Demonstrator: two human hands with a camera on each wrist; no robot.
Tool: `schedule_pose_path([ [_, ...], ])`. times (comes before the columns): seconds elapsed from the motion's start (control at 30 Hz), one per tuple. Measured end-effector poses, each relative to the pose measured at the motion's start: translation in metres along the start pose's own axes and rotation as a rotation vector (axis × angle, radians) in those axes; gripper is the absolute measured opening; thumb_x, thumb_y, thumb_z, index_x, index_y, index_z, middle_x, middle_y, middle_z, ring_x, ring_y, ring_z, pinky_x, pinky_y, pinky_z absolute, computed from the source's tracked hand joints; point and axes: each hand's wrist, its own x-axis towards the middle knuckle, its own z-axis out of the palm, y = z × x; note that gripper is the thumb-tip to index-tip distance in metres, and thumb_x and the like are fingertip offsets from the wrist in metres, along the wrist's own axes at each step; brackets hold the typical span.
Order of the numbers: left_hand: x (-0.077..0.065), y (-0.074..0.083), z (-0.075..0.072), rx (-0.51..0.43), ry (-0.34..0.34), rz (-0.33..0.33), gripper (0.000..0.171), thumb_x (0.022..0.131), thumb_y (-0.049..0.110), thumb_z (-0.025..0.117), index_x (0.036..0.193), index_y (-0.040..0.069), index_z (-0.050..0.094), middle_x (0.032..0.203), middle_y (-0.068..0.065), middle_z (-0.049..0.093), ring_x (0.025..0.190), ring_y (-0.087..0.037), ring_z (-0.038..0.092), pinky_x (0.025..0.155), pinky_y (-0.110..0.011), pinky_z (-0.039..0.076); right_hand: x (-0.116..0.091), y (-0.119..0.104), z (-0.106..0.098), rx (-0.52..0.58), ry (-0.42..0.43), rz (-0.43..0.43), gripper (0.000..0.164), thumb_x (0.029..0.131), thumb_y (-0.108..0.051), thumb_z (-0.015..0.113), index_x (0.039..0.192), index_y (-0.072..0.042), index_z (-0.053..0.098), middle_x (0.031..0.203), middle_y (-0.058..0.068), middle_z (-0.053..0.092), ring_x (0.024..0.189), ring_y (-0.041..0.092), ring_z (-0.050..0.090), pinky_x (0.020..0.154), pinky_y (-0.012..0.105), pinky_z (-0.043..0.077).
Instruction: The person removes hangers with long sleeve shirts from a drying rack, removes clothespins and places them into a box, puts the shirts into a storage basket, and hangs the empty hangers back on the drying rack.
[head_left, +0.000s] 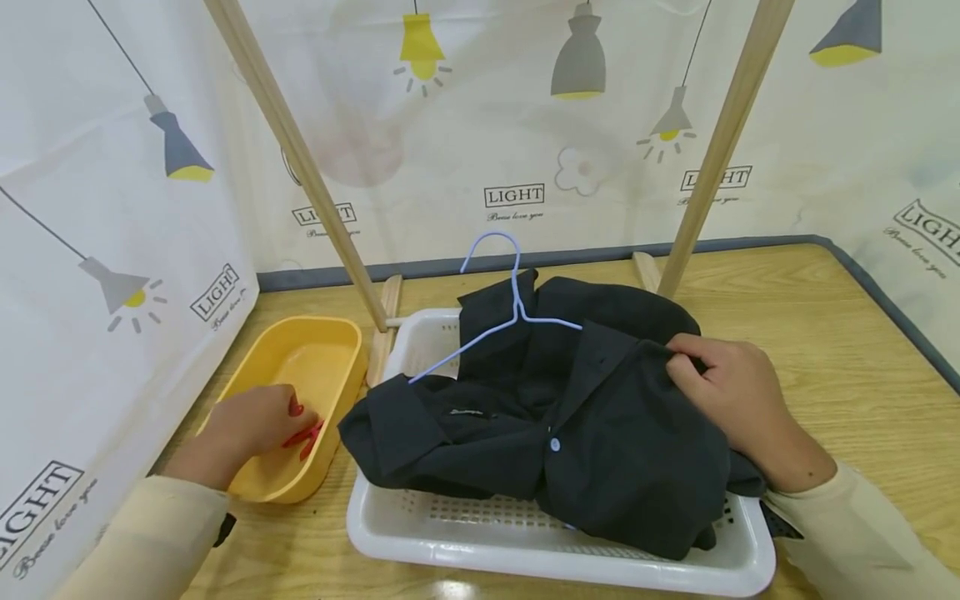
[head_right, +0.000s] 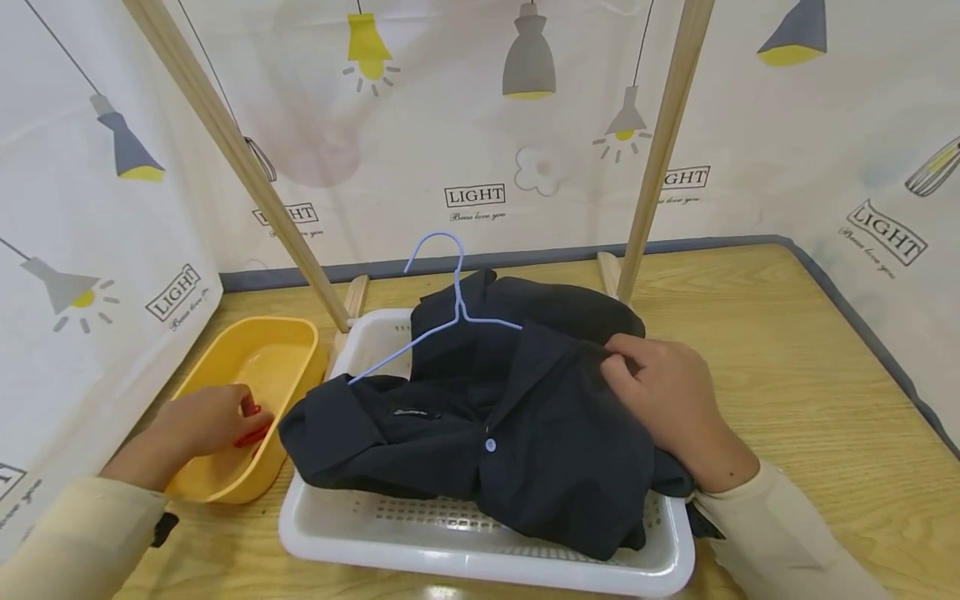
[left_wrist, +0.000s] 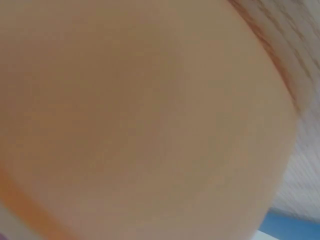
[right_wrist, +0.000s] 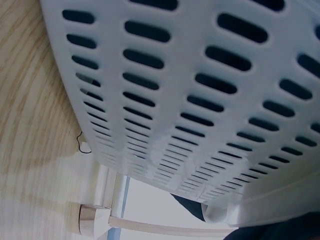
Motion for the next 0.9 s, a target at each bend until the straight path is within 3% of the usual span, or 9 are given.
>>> schedule_pose_path([
  [0.17, -0.006, 0.0, -0.011, -0.001, 0.004, -0.052, 0.042, 0.095, 0.047, 0.057, 0.093, 0.005, 0.063, 0.068, -0.005, 0.056, 0.062, -0.022, 0.052, 0.055, -0.034, 0.037, 0.001, -0.002, 0.002, 0.008, -0.006, 0.002, 0.02, 0.088, -0.009, 0.055, 0.088, -0.011, 0.075, 0.078, 0.005, 0.073, 0.061, 0.014, 0.058, 0.057, 0.033, 0.044],
  [0.27, -0.015, 0.012, -0.024, -0.06, 0.119, -0.071, 0.045, 0.099, 0.045, 0.054, 0.112, 0.004, 0.063, 0.085, -0.011, 0.066, 0.07, -0.024, 0.057, 0.059, -0.035, 0.045, 0.001, -0.003, 0.002, 0.005, -0.005, 0.003, 0.02, 0.088, -0.009, 0.054, 0.088, -0.011, 0.074, 0.077, 0.004, 0.073, 0.061, 0.014, 0.057, 0.057, 0.033, 0.044],
  [0.33, -0.024, 0.029, -0.032, -0.141, 0.229, -0.045, 0.044, 0.101, 0.044, 0.051, 0.119, 0.005, 0.062, 0.098, -0.014, 0.069, 0.075, -0.025, 0.061, 0.063, -0.038, 0.051, 0.001, -0.002, 0.001, -0.003, 0.003, 0.0, 0.02, 0.087, -0.009, 0.054, 0.087, -0.012, 0.074, 0.076, 0.004, 0.072, 0.06, 0.014, 0.057, 0.057, 0.032, 0.044],
  [0.4, -0.035, 0.05, -0.038, -0.229, 0.33, 0.018, 0.043, 0.103, 0.045, 0.048, 0.12, 0.009, 0.063, 0.107, -0.014, 0.07, 0.082, -0.025, 0.064, 0.07, -0.04, 0.054, 0.001, -0.001, 0.001, -0.009, 0.012, -0.007, 0.02, 0.087, -0.008, 0.054, 0.087, -0.012, 0.074, 0.075, 0.003, 0.072, 0.06, 0.013, 0.056, 0.057, 0.032, 0.043],
  [0.53, -0.054, 0.089, -0.042, -0.398, 0.422, 0.202, 0.038, 0.104, 0.043, 0.048, 0.124, 0.014, 0.063, 0.107, -0.007, 0.07, 0.095, -0.024, 0.064, 0.084, -0.045, 0.053, 0.001, -0.001, 0.0, -0.014, 0.019, -0.017, 0.02, 0.087, -0.008, 0.054, 0.087, -0.012, 0.074, 0.073, 0.001, 0.071, 0.059, 0.012, 0.055, 0.057, 0.032, 0.044],
  [0.73, -0.062, 0.117, -0.034, -0.608, 0.359, 0.45, 0.04, 0.101, 0.033, 0.058, 0.138, 0.018, 0.05, 0.122, -0.001, 0.066, 0.114, -0.019, 0.059, 0.101, -0.049, 0.047, 0.002, -0.001, 0.0, -0.015, 0.014, -0.015, 0.02, 0.087, -0.008, 0.054, 0.088, -0.012, 0.074, 0.075, 0.002, 0.071, 0.061, 0.012, 0.056, 0.058, 0.033, 0.045],
  [0.9, -0.055, 0.121, -0.015, -0.686, 0.372, 0.539, 0.043, 0.1, 0.028, 0.061, 0.14, 0.018, 0.05, 0.131, 0.001, 0.064, 0.125, -0.019, 0.056, 0.111, -0.053, 0.04, 0.001, 0.001, -0.001, -0.019, 0.003, -0.005, 0.021, 0.087, -0.008, 0.054, 0.089, -0.012, 0.074, 0.077, 0.003, 0.072, 0.061, 0.012, 0.056, 0.058, 0.033, 0.045],
])
